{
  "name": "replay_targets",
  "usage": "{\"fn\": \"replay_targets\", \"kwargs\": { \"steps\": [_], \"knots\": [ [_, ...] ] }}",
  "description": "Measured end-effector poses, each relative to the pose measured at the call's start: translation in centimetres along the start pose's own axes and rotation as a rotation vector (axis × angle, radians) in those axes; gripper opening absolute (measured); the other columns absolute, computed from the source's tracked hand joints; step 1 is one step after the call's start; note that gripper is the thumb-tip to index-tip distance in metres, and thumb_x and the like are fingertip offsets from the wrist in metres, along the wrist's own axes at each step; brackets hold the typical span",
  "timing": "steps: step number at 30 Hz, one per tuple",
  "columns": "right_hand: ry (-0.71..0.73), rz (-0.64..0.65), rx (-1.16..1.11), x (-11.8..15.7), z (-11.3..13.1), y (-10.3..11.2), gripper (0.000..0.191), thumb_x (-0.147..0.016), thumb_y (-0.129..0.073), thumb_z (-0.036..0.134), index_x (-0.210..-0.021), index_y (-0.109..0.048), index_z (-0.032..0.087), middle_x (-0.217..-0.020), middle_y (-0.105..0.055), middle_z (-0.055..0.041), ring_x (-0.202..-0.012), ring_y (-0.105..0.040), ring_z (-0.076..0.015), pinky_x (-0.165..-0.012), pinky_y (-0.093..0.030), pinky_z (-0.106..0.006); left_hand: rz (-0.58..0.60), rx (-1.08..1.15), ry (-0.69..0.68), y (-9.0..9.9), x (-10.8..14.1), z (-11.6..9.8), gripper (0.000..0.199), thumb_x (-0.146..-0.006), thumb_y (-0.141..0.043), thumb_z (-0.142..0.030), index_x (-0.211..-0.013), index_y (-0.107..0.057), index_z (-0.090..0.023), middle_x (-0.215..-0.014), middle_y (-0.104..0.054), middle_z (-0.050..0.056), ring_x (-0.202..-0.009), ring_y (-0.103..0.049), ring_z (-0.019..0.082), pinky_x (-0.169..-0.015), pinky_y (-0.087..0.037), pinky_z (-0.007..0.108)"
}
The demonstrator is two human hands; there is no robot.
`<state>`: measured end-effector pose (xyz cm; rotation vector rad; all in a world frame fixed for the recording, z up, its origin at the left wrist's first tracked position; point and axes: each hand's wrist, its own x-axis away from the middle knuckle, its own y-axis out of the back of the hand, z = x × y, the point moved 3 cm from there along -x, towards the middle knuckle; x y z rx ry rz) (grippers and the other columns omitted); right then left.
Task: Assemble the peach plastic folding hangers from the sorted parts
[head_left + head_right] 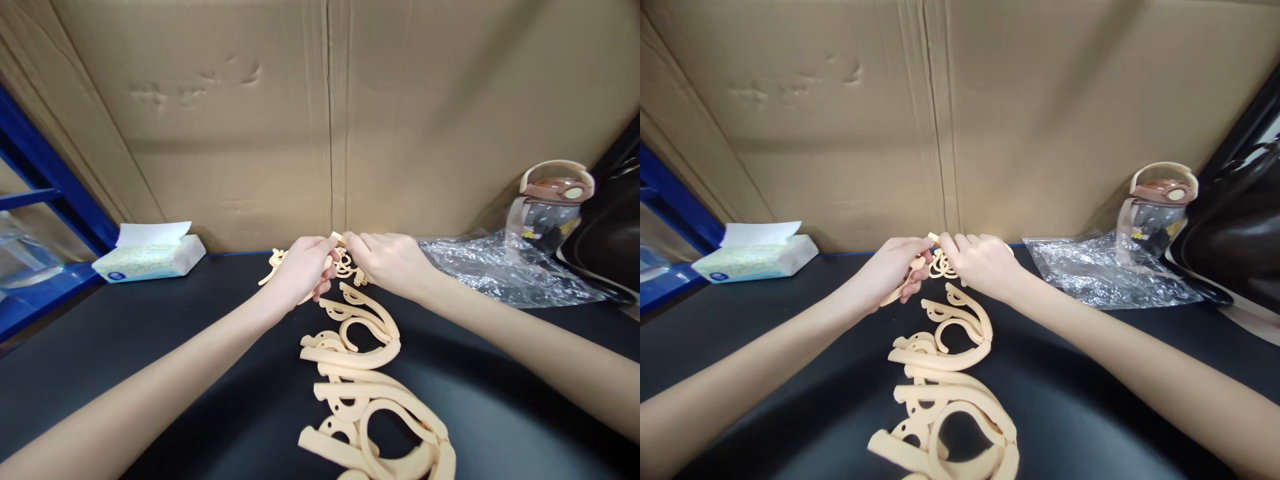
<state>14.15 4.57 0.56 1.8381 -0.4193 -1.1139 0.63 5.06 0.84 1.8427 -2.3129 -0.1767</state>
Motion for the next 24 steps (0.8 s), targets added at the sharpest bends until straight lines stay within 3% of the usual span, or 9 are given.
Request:
{"fn": "replay_targets", "kwargs": {
  "steps": [4,7,11,15,19,24],
  "knots": [
    [-0.093,0.131,-0.129,-0.1,0.0,-0.9,0.024,-0.083,-0.039,0.007,-0.096,-0.058,0.011,-0.076,-0.066,-0.0141,-0.06,-0.056,-0.0192,-0.053,-0.025,-0.03,-0.006,-0.088,-0.033,-0.3,0.0,0.6,0.032,-0.092,-0.037,-0.03,-0.062,-0.043,-0.02,-0.04,-0.033,-0.007,-0.026,-0.027,0.007,-0.031,-0.022,0.02],
    [-0.158,0.182,-0.286,-0.8,-0.7,-1.2,0.018,-0.083,-0.041,0.01,-0.082,-0.058,0.013,-0.065,-0.064,-0.0083,-0.056,-0.055,-0.0163,-0.054,-0.031,-0.027,-0.084,-0.187,-0.166,-0.2,0.1,0.8,0.031,-0.091,-0.041,-0.033,-0.063,-0.044,-0.02,-0.046,-0.038,-0.005,-0.036,-0.035,0.008,-0.039,-0.025,0.02],
    [-0.242,0.177,-0.424,-1.5,-3.8,-1.5,0.032,-0.091,-0.033,0.019,-0.069,-0.056,0.017,-0.06,-0.063,-0.0026,-0.058,-0.057,-0.0129,-0.059,-0.038,-0.024,-0.217,-0.404,-0.354,1.8,-0.9,0.5,0.032,-0.087,-0.046,-0.039,-0.062,-0.049,-0.02,-0.055,-0.048,-0.002,-0.053,-0.043,0.012,-0.051,-0.03,0.022],
    [-0.396,0.088,-0.439,-1.3,-8.2,-2.2,0.038,-0.093,-0.035,0.04,-0.077,-0.06,0.016,-0.06,-0.061,-0.0024,-0.053,-0.054,-0.014,-0.053,-0.037,-0.026,-0.252,-0.517,-0.294,5.9,-3.7,0.4,0.032,-0.085,-0.041,-0.032,-0.062,-0.059,-0.018,-0.064,-0.057,0.002,-0.059,-0.048,0.014,-0.052,-0.031,0.024],
    [-0.481,-0.071,-0.36,-0.6,-10.3,-1.8,0.026,-0.088,-0.046,0.039,-0.088,-0.06,0.018,-0.077,-0.066,-0.0047,-0.066,-0.058,-0.0168,-0.06,-0.037,-0.027,-0.216,-0.631,-0.136,9.3,-5.6,1.5,0.024,-0.076,-0.052,-0.031,-0.063,-0.066,-0.016,-0.063,-0.063,0.002,-0.058,-0.052,0.015,-0.057,-0.036,0.025],
    [-0.306,-0.15,-0.066,1.5,-9.5,-1.3,0.024,-0.091,-0.043,0.036,-0.095,-0.059,0.018,-0.087,-0.068,-0.0065,-0.071,-0.061,-0.0178,-0.059,-0.037,-0.027,-0.272,-0.786,-0.081,10.9,-6.6,3.9,0.018,-0.071,-0.058,-0.034,-0.07,-0.065,-0.017,-0.074,-0.067,0.006,-0.073,-0.06,0.022,-0.068,-0.043,0.03]
  ]
}}
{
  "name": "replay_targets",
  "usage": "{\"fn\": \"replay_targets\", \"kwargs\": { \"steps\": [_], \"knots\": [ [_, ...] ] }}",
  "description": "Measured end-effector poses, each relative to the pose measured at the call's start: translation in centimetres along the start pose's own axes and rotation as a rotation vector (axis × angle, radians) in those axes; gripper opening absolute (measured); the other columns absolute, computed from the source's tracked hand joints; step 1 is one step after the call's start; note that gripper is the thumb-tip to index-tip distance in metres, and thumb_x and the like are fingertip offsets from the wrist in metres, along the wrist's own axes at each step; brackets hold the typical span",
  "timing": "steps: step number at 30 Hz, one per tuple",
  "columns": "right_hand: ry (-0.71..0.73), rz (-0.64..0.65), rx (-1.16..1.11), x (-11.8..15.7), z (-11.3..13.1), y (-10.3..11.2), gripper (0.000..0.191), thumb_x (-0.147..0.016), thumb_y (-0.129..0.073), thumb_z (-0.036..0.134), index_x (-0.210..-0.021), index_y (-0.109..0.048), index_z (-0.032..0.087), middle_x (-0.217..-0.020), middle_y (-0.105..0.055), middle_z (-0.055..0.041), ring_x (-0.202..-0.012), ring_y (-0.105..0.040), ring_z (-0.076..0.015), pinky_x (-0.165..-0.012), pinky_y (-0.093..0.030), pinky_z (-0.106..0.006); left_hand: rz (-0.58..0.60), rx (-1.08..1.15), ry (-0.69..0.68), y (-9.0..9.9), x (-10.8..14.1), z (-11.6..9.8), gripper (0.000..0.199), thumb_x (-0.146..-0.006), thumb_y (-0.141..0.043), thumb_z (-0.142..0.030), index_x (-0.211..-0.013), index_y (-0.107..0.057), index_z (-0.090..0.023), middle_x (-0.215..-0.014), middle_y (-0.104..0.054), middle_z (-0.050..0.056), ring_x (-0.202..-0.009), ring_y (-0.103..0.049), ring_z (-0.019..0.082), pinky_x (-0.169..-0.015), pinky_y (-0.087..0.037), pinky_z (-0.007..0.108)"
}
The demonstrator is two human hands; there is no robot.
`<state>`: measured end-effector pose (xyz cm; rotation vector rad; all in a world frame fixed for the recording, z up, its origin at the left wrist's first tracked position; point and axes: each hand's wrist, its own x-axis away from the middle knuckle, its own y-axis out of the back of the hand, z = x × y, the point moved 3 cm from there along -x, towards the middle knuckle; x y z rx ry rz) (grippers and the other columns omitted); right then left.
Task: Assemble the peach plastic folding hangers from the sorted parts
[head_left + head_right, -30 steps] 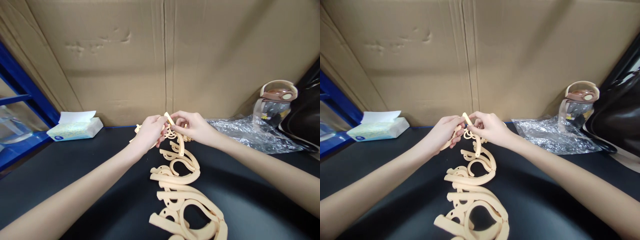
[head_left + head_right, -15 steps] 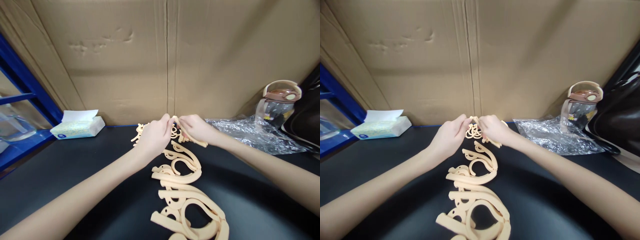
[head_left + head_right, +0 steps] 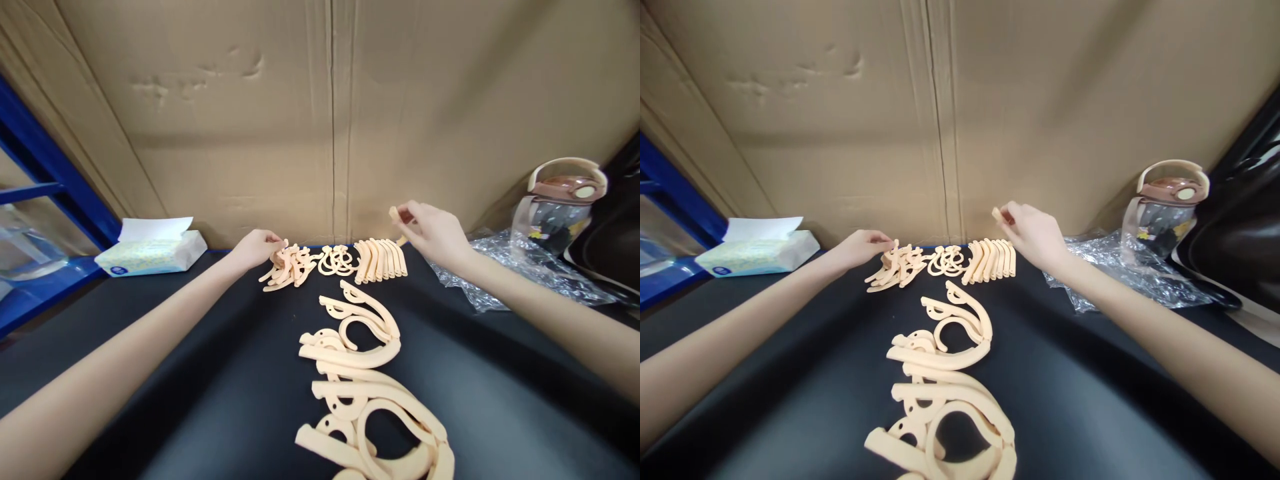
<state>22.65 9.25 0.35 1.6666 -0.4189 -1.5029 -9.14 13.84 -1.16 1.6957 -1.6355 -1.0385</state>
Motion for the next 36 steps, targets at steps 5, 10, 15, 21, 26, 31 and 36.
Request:
{"fn": "replay_targets", "kwargs": {
  "steps": [5,10,15,21,26,31,36],
  "knots": [
    [0.347,0.105,0.241,3.2,0.5,-1.7,0.028,-0.094,-0.034,0.025,-0.089,-0.059,0.014,-0.078,-0.065,-0.0095,-0.069,-0.058,-0.0189,-0.058,-0.034,-0.028,-0.107,-0.119,-0.137,-0.7,2.8,-1.6,0.03,-0.079,-0.05,-0.036,-0.099,-0.059,-0.016,-0.11,-0.061,0.012,-0.106,-0.051,0.029,-0.091,-0.038,0.04],
    [0.433,0.203,0.197,4.6,0.8,-3.2,0.025,-0.092,-0.034,0.016,-0.083,-0.058,0.015,-0.079,-0.064,-0.0085,-0.069,-0.058,-0.0177,-0.057,-0.033,-0.027,0.3,-0.059,-0.41,-1.6,9.6,-5.3,0.031,-0.082,-0.053,-0.048,-0.099,-0.061,-0.024,-0.104,-0.064,0.002,-0.093,-0.057,0.021,-0.081,-0.044,0.031],
    [0.405,0.255,0.124,5.1,0.7,-3.7,0.022,-0.09,-0.036,0.012,-0.092,-0.058,0.015,-0.09,-0.065,-0.0075,-0.077,-0.061,-0.017,-0.056,-0.037,-0.025,0.491,-0.118,-0.463,-2.2,13.2,-6.4,0.035,-0.085,-0.053,-0.045,-0.115,-0.055,-0.028,-0.115,-0.059,0.003,-0.103,-0.055,0.023,-0.087,-0.043,0.033],
    [0.331,0.281,0.03,5.1,0.7,-3.1,0.025,-0.09,-0.035,0.012,-0.099,-0.057,0.017,-0.098,-0.065,-0.0052,-0.083,-0.062,-0.0157,-0.067,-0.044,-0.025,0.359,-0.196,-0.494,-2.7,11.8,-6.4,0.027,-0.09,-0.046,-0.038,-0.109,-0.057,-0.023,-0.111,-0.058,0.005,-0.103,-0.054,0.023,-0.088,-0.042,0.036],
    [0.159,0.335,-0.18,5.8,3.3,-0.8,0.02,-0.092,-0.041,0.027,-0.094,-0.059,0.02,-0.094,-0.065,-0.0035,-0.088,-0.06,-0.0177,-0.073,-0.044,-0.028,0.371,-0.173,-0.485,-2.9,11.2,-6.2,0.026,-0.09,-0.045,-0.039,-0.103,-0.059,-0.022,-0.105,-0.061,0.004,-0.095,-0.057,0.021,-0.083,-0.043,0.033],
    [-0.069,0.583,-0.291,6.9,6.4,0.1,0.034,-0.083,-0.053,0.054,-0.083,-0.062,0.021,-0.072,-0.064,0.0,-0.064,-0.057,-0.0155,-0.057,-0.037,-0.028,0.321,-0.205,-0.497,-3.2,11.2,-6.3,0.023,-0.089,-0.046,-0.036,-0.098,-0.061,-0.021,-0.1,-0.062,0.004,-0.094,-0.056,0.022,-0.08,-0.043,0.034],
    [-0.203,0.64,-0.543,6.7,7.0,-1.3,0.017,-0.08,-0.058,0.035,-0.079,-0.064,0.019,-0.068,-0.063,0.0,-0.061,-0.055,-0.0136,-0.056,-0.038,-0.026,0.2,-0.023,-0.429,-4.0,10.1,-6.6,0.022,-0.083,-0.053,-0.036,-0.083,-0.065,-0.019,-0.088,-0.064,0.005,-0.093,-0.054,0.026,-0.085,-0.038,0.039]
  ]
}}
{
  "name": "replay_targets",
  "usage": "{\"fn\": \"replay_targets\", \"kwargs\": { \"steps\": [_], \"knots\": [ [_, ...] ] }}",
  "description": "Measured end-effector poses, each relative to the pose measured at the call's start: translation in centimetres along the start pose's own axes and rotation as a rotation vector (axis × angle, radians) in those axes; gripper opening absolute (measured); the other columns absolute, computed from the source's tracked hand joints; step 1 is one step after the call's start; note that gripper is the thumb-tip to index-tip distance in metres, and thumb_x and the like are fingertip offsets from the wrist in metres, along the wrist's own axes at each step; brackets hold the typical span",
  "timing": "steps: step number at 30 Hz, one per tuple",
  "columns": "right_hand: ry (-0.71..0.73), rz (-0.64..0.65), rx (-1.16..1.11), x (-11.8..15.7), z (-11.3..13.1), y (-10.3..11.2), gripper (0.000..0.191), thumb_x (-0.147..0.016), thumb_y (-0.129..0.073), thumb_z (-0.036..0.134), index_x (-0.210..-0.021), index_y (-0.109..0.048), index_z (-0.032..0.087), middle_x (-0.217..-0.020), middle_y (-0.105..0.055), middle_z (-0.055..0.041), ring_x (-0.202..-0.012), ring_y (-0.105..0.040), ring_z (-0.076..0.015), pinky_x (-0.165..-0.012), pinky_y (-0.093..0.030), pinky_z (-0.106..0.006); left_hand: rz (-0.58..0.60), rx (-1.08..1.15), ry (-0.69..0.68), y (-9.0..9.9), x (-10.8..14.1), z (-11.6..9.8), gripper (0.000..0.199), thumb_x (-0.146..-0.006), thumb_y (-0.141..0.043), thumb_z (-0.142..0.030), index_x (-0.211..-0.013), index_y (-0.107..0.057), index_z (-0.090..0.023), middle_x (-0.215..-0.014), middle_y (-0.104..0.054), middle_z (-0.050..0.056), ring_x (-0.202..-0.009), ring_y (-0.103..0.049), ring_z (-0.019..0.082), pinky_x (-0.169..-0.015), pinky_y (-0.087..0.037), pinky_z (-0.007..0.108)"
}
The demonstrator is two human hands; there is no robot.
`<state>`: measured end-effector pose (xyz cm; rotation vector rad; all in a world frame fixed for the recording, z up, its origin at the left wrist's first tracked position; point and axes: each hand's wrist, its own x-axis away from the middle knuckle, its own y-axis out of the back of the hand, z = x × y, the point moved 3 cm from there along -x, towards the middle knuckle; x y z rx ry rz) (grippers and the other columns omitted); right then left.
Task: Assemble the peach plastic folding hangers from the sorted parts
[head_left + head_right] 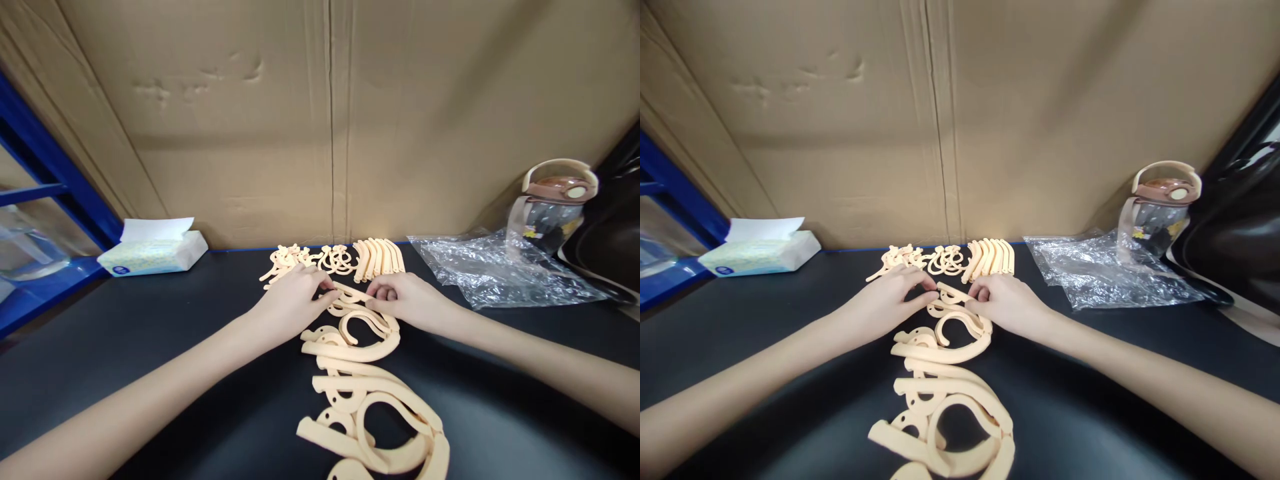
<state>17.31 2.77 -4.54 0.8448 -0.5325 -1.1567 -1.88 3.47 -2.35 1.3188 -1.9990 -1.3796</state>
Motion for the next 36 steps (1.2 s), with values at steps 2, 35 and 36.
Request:
{"fn": "replay_targets", "kwargs": {
  "steps": [2,35,36],
  "knots": [
    [0.042,-0.05,-0.161,-0.5,0.2,0.2,0.018,-0.079,-0.059,0.035,-0.08,-0.063,0.018,-0.07,-0.062,-0.0008,-0.062,-0.055,-0.013,-0.057,-0.039,-0.026,-0.025,0.083,0.034,-0.3,-0.8,0.3,0.028,-0.083,-0.052,-0.04,-0.073,-0.064,-0.018,-0.08,-0.063,0.005,-0.086,-0.055,0.024,-0.082,-0.038,0.038],
    [0.228,-0.105,-0.224,-7.1,1.0,5.0,0.026,-0.091,-0.036,0.024,-0.072,-0.052,0.017,-0.052,-0.053,0.0029,-0.04,-0.04,-0.0071,-0.043,-0.034,-0.021,-0.271,-0.04,0.101,3.1,-4.8,3.4,0.033,-0.091,-0.029,-0.042,-0.068,-0.04,-0.022,-0.06,-0.046,-0.001,-0.064,-0.049,0.02,-0.062,-0.033,0.029],
    [0.197,-0.123,-0.284,-7.2,0.6,5.4,0.025,-0.09,-0.035,0.023,-0.073,-0.052,0.017,-0.051,-0.051,0.0032,-0.039,-0.038,-0.0069,-0.04,-0.032,-0.021,-0.281,-0.047,0.132,3.6,-5.0,4.4,0.033,-0.091,-0.029,-0.042,-0.067,-0.04,-0.022,-0.062,-0.048,0.0,-0.066,-0.05,0.02,-0.063,-0.034,0.029]
  ]
}}
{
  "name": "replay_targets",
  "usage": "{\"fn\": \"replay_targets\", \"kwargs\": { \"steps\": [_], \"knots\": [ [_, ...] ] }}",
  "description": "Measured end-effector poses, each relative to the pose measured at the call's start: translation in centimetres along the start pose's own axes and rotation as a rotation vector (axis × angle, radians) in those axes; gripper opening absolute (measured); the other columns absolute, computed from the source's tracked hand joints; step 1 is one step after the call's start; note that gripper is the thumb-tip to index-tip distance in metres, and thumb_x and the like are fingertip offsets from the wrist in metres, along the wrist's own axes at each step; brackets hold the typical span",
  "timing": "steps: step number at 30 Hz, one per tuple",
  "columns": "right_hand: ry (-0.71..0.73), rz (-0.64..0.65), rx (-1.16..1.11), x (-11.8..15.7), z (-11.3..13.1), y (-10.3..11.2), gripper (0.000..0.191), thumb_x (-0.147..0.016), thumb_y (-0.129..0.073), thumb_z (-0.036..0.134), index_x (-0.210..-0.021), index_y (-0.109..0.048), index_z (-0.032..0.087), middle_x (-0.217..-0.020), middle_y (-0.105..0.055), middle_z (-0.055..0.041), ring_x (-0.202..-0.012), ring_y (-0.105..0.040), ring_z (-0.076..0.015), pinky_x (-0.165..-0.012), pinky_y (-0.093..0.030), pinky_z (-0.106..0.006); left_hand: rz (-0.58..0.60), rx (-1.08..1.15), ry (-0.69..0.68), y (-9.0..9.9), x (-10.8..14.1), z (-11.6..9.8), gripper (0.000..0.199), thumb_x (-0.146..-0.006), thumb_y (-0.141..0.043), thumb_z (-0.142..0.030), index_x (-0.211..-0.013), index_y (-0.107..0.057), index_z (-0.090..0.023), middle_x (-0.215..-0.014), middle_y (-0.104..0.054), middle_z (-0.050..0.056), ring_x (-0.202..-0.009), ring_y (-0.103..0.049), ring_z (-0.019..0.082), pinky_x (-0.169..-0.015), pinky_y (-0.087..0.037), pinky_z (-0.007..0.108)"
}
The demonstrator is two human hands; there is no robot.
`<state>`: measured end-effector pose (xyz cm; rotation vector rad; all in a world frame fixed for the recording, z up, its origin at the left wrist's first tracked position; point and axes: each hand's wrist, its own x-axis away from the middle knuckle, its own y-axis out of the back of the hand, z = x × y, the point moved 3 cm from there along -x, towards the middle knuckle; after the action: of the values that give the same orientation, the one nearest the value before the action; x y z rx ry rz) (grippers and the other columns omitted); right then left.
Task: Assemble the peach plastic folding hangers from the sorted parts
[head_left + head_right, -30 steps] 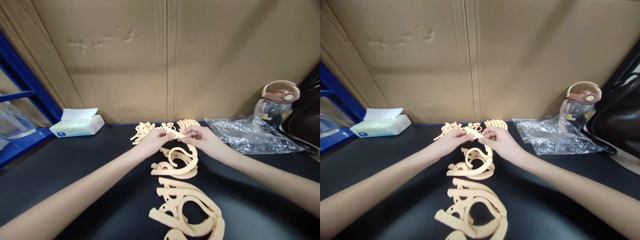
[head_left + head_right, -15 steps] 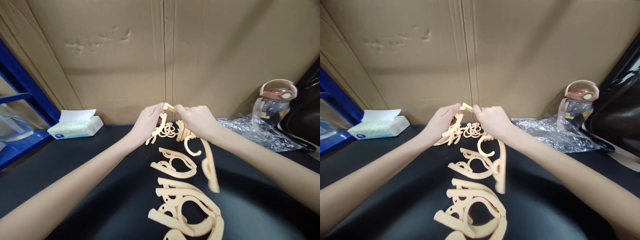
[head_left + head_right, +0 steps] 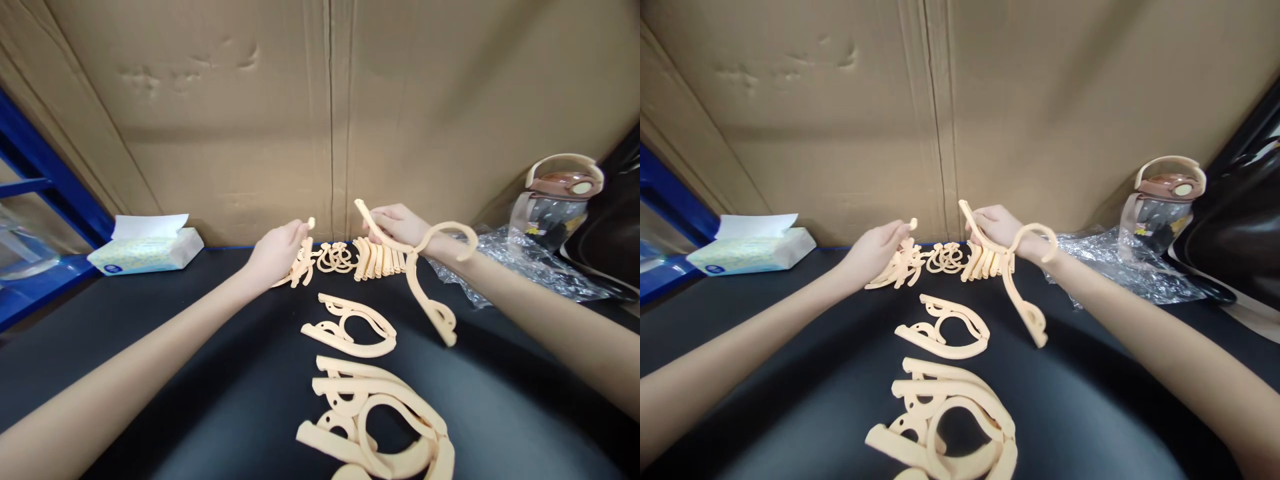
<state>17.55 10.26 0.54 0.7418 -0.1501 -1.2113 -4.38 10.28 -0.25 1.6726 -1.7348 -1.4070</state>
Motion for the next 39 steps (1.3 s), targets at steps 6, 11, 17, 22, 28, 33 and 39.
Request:
{"fn": "replay_targets", "kwargs": {
  "steps": [6,11,17,22,28,33,39],
  "knots": [
    [-0.147,-0.08,-0.421,-0.1,-0.1,1.4,0.018,-0.086,-0.044,0.02,-0.077,-0.06,0.016,-0.048,-0.048,0.0037,-0.036,-0.034,-0.0062,-0.034,-0.026,-0.02,0.048,-0.014,0.192,1.3,-1.6,5.8,0.039,-0.084,-0.035,-0.044,-0.054,-0.044,-0.021,-0.055,-0.05,0.001,-0.056,-0.047,0.017,-0.057,-0.032,0.028],
    [-0.135,-0.085,-0.496,0.0,0.8,1.6,0.019,-0.087,-0.045,0.021,-0.081,-0.062,0.015,-0.048,-0.045,0.004,-0.035,-0.031,-0.0058,-0.033,-0.023,-0.022,0.161,0.007,0.273,1.2,-1.4,7.2,0.042,-0.079,-0.043,-0.048,-0.046,-0.043,-0.022,-0.047,-0.046,-0.001,-0.044,-0.038,0.013,-0.05,-0.03,0.027],
    [-0.138,-0.147,-0.545,0.1,1.0,1.7,0.016,-0.086,-0.042,0.023,-0.092,-0.056,0.017,-0.055,-0.048,0.0037,-0.035,-0.026,-0.006,-0.032,-0.02,-0.023,0.118,-0.024,0.328,1.3,-0.4,8.1,0.024,-0.067,-0.061,-0.045,-0.063,-0.055,-0.022,-0.057,-0.061,0.001,-0.056,-0.053,0.019,-0.053,-0.033,0.027],
    [-0.164,-0.382,-0.624,0.5,1.5,1.8,0.005,-0.084,-0.043,0.023,-0.088,-0.042,0.021,-0.068,-0.057,-0.0008,-0.046,-0.042,-0.0087,-0.042,-0.037,-0.023,-0.033,-0.008,0.327,2.0,1.4,6.0,0.033,-0.071,-0.057,-0.053,-0.082,-0.059,-0.022,-0.075,-0.067,0.005,-0.076,-0.06,0.026,-0.061,-0.038,0.03],
    [-0.117,-0.565,-0.721,1.3,1.8,0.4,0.028,-0.075,-0.038,0.008,-0.096,-0.027,0.024,-0.086,-0.063,-0.0018,-0.064,-0.058,-0.0109,-0.063,-0.052,-0.027,0.359,0.786,0.269,1.2,4.5,-0.2,0.076,-0.086,-0.014,-0.068,-0.091,-0.067,-0.014,-0.101,-0.069,0.014,-0.095,-0.063,0.027,-0.074,-0.05,0.035],
    [-0.101,-0.529,-0.662,1.5,1.2,-0.9,0.034,-0.069,-0.053,0.007,-0.088,-0.031,0.024,-0.09,-0.065,0.0001,-0.066,-0.061,-0.0085,-0.076,-0.053,-0.028,0.329,1.168,0.447,0.9,7.2,-0.9,0.022,-0.083,-0.059,-0.036,-0.095,-0.066,-0.018,-0.105,-0.068,0.008,-0.1,-0.062,0.021,-0.075,-0.053,0.026],
    [-0.145,-0.091,-0.479,2.3,1.6,-4.3,0.039,-0.059,-0.068,0.007,-0.092,-0.051,0.018,-0.088,-0.061,-0.0014,-0.069,-0.061,-0.0109,-0.069,-0.053,-0.028,0.123,1.341,0.51,1.1,8.4,-0.9,0.026,-0.084,-0.047,-0.017,-0.106,-0.06,-0.012,-0.124,-0.061,0.011,-0.107,-0.062,0.024,-0.09,-0.054,0.034]
  ]
}}
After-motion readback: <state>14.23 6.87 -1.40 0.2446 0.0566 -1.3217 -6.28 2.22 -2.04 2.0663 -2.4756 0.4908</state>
